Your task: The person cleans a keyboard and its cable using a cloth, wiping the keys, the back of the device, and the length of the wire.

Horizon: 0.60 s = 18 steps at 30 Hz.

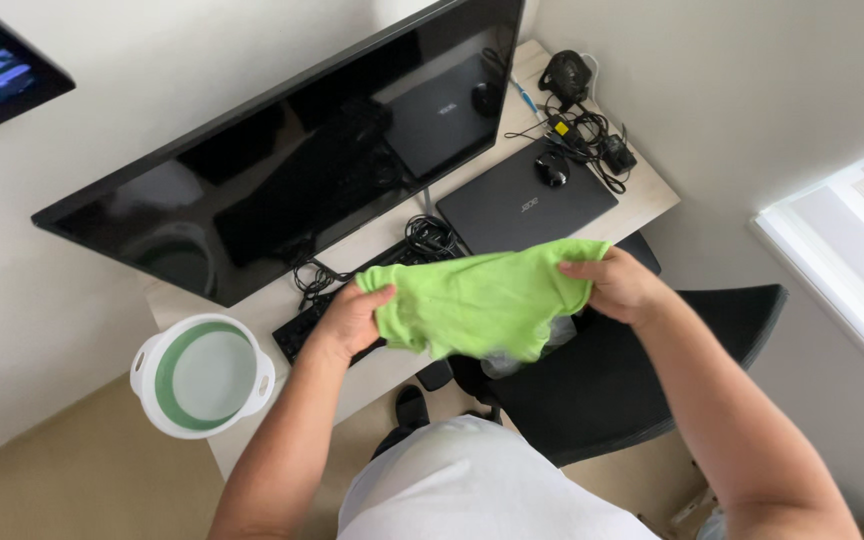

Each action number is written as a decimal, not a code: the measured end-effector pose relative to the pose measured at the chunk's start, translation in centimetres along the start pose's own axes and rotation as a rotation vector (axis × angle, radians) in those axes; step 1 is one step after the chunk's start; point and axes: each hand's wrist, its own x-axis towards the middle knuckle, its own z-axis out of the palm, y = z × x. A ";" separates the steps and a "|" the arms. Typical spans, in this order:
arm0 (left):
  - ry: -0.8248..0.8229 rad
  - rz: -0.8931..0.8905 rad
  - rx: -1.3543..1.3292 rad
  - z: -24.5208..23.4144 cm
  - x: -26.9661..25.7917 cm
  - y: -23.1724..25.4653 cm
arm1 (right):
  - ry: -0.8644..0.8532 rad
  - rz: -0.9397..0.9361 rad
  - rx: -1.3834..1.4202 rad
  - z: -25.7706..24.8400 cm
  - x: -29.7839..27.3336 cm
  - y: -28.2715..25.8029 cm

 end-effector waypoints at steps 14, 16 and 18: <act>0.340 0.295 0.699 3.6 -1.7 6.6 | 0.351 -0.399 -0.892 -1.8 -2.4 -3.1; 0.413 0.315 1.011 3.9 -2.7 7.5 | 0.342 -0.415 -1.269 -2.3 -2.6 -2.8; 0.483 0.326 1.323 3.2 -3.2 7.6 | 0.402 -0.570 -1.512 -3.3 -2.6 -2.4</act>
